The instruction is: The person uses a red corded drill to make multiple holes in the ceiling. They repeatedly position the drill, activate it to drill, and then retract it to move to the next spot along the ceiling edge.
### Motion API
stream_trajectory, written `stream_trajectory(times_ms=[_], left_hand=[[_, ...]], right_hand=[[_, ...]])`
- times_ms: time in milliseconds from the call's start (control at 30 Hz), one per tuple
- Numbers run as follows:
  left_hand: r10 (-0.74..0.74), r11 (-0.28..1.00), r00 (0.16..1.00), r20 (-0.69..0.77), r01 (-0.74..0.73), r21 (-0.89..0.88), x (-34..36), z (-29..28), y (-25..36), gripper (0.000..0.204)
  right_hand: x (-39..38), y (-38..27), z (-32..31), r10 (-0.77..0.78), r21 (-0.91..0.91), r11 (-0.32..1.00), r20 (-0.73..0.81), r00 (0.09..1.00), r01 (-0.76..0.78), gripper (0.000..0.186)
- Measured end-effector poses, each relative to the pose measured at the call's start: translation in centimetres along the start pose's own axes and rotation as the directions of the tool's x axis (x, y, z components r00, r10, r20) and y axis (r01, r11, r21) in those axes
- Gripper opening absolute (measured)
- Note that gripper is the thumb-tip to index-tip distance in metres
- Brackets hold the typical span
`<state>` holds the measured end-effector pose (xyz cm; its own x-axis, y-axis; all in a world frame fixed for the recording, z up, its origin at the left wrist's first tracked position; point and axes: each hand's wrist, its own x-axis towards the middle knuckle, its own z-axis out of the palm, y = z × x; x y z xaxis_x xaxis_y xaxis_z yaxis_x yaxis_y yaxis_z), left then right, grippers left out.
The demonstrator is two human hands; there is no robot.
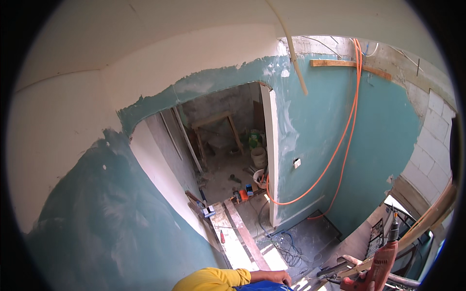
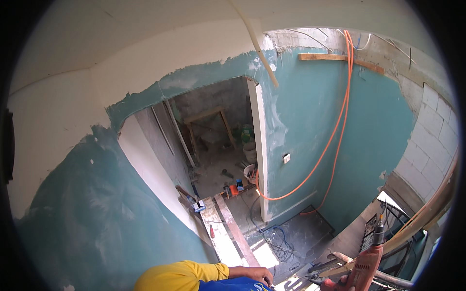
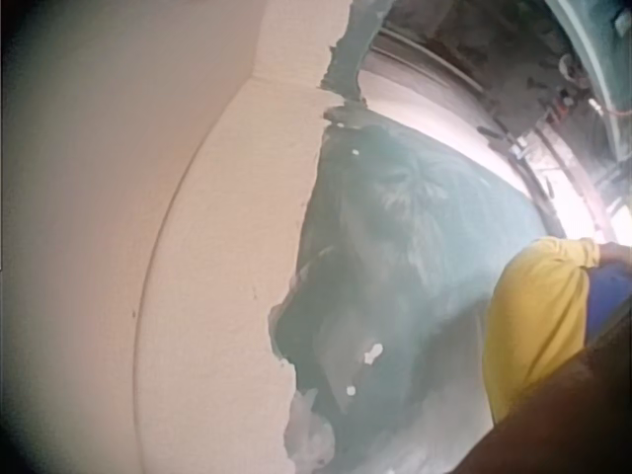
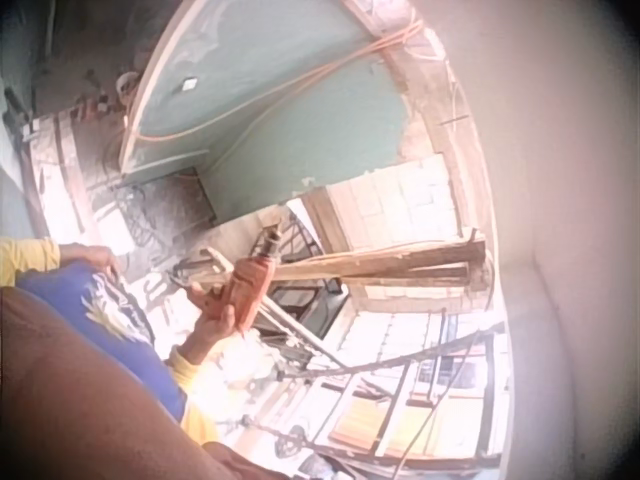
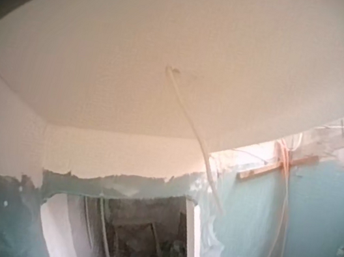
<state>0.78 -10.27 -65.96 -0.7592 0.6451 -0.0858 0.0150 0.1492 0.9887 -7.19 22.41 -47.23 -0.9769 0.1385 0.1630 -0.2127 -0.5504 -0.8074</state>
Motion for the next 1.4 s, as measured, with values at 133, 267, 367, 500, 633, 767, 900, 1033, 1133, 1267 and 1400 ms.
stream_trajectory(times_ms=[133, 267, 367, 500, 633, 767, 900, 1033, 1133, 1267, 1400], left_hand=[[-0.136, 0.982, 0.988, -0.068, 0.125, -0.142, -0.6, 0.2, -1.0, 0.023], [-0.112, 0.981, 0.981, -0.157, 0.083, -0.175, -0.4, 0.0, -1.2, 0.024], [-0.182, 0.972, 0.967, -0.179, 0.149, -0.182, -0.5, 0.1, -0.7, 0.025], [-0.208, 0.953, 0.956, -0.205, 0.15, -0.264, -0.1, 1.3, -2.1, 0.029], [-0.173, 0.952, 0.978, -0.119, 0.134, -0.276, -1.0, 0.5, -1.9, 0.028], [-0.312, 0.934, 0.934, -0.175, 0.269, -0.233, -1.4, -1.0, 1.5, 0.018], [-0.504, 0.745, 0.857, -0.105, 0.37, -0.555, -1.7, -1.7, -0.7, 0.022], [-0.593, 0.658, 0.797, -0.112, 0.4, -0.637, -1.1, -1.0, -1.0, 0.024], [-0.633, 0.582, 0.767, -0.105, 0.382, -0.718, -0.8, -0.8, -0.8, 0.025], [-0.591, 0.419, 0.805, -0.047, 0.257, -0.871, -0.6, -0.8, -2.0, 0.016], [-0.495, 0.257, 0.866, 0.07, 0.223, -0.94, -0.1, -1.2, -2.4, 0.016]], right_hand=[[0.2, 0.4, -0.5, -0.019, -0.021, 1.0, 0.011, 1.0, 0.019, 0.066], [0.9, 1.2, -1.8, -0.059, -0.059, 0.996, 0.04, 0.997, 0.061, 0.067], [-0.3, 0.4, -0.8, -0.017, 0.015, 1.0, -0.079, 0.997, 0.018, 0.071], [-1.3, -0.4, -4.6, 0.116, -0.055, 0.992, 0.027, 0.993, -0.114, 0.076], [-2.9, -0.1, -1.2, 0.069, -0.011, 0.997, -0.055, 0.996, -0.07, 0.071], [-2.2, 0.2, -0.4, 0.026, 0.02, 0.999, 0.043, 0.999, -0.027, 0.068], [-3.8, -0.5, 1.4, -0.007, -0.014, 1.0, 0.051, 0.999, 0.008, 0.07], [-4.3, -0.6, 1.8, -0.008, -0.083, 0.996, 0.023, 1.0, 0.01, 0.071], [-5.1, -0.6, 0.6, 0.061, -0.076, 0.995, -0.008, 0.998, -0.061, 0.071], [-5.7, -0.4, 0.7, 0.038, -0.095, 0.995, -0.031, 0.999, -0.041, 0.07], [-6.1, -0.7, 0.9, 0.049, -0.11, 0.993, -0.021, 0.999, -0.051, 0.07]])
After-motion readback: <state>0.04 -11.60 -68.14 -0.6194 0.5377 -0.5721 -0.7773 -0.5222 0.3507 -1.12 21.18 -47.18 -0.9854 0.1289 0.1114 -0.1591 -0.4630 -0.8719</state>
